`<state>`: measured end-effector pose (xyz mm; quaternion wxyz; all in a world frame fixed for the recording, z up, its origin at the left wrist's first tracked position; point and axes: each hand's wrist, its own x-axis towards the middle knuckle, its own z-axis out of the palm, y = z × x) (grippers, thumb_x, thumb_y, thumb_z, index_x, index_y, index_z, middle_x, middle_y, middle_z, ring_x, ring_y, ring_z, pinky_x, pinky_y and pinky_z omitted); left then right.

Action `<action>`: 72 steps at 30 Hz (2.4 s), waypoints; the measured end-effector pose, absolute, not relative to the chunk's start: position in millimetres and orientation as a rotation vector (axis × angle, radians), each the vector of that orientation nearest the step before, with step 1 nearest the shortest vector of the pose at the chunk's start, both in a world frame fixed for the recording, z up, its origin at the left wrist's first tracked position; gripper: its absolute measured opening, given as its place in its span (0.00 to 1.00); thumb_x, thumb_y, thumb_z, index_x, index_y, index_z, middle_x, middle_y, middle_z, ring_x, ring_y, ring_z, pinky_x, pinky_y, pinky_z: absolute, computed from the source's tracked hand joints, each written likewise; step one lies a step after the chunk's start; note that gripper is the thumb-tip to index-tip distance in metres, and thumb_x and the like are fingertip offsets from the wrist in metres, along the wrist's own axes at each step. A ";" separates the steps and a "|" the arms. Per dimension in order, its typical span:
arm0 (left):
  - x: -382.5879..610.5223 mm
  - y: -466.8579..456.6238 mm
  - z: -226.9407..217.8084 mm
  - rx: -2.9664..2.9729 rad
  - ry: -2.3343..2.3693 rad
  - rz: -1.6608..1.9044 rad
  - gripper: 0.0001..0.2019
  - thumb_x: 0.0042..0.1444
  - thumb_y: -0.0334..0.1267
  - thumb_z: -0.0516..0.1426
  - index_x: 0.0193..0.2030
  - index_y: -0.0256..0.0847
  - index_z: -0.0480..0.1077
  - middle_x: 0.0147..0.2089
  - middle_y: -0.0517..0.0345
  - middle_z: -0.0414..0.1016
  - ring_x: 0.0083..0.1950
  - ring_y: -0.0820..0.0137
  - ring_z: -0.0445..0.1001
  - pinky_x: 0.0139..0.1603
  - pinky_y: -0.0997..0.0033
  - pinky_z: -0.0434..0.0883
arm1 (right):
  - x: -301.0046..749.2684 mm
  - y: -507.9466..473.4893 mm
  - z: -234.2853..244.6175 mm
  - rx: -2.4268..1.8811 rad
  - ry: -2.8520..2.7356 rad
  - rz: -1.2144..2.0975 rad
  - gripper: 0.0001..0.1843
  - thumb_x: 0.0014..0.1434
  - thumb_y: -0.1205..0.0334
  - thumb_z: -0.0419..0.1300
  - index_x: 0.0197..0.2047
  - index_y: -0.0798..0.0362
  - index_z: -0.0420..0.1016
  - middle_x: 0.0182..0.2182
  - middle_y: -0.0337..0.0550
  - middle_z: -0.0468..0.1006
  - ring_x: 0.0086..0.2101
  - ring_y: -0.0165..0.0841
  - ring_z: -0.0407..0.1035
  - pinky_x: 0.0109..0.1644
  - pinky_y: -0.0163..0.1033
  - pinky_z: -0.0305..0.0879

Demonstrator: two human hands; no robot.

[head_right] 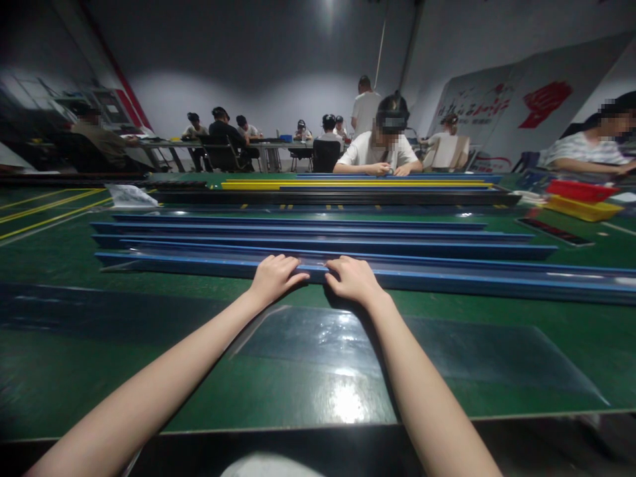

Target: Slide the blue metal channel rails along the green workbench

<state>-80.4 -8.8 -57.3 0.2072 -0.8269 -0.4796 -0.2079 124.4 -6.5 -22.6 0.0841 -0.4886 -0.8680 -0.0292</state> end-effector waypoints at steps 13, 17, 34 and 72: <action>-79.7 -8.5 -56.8 -2.308 -1.350 -0.570 0.20 0.56 0.54 0.47 0.32 0.39 0.68 0.32 0.55 0.74 0.34 0.68 0.68 0.33 0.69 0.55 | 125.6 -6.4 -23.5 -1.403 -2.572 -0.061 0.20 0.57 0.57 0.48 0.50 0.49 0.69 0.46 0.44 0.74 0.45 0.35 0.66 0.43 0.35 0.59; -80.0 -7.3 -58.3 -2.307 -1.354 -0.571 0.20 0.56 0.54 0.47 0.32 0.39 0.68 0.32 0.55 0.74 0.34 0.68 0.68 0.33 0.69 0.56 | 125.3 -6.1 -23.6 -1.407 -2.573 -0.045 0.20 0.57 0.57 0.48 0.51 0.49 0.69 0.47 0.44 0.73 0.46 0.35 0.66 0.44 0.36 0.59; -79.9 -8.4 -58.1 -2.254 -1.347 -0.564 0.19 0.56 0.54 0.48 0.34 0.38 0.66 0.30 0.55 0.73 0.33 0.67 0.69 0.33 0.69 0.56 | 125.8 -4.9 -24.8 -1.392 -2.527 -0.003 0.20 0.56 0.57 0.49 0.50 0.49 0.70 0.47 0.42 0.74 0.46 0.36 0.66 0.45 0.36 0.60; -80.5 -7.3 -60.6 -2.255 -1.277 -0.594 0.19 0.56 0.54 0.47 0.31 0.39 0.66 0.31 0.56 0.73 0.34 0.67 0.68 0.33 0.68 0.55 | 126.4 0.3 -26.6 -1.473 -2.492 0.008 0.14 0.54 0.56 0.52 0.41 0.47 0.73 0.43 0.41 0.76 0.42 0.37 0.69 0.37 0.35 0.58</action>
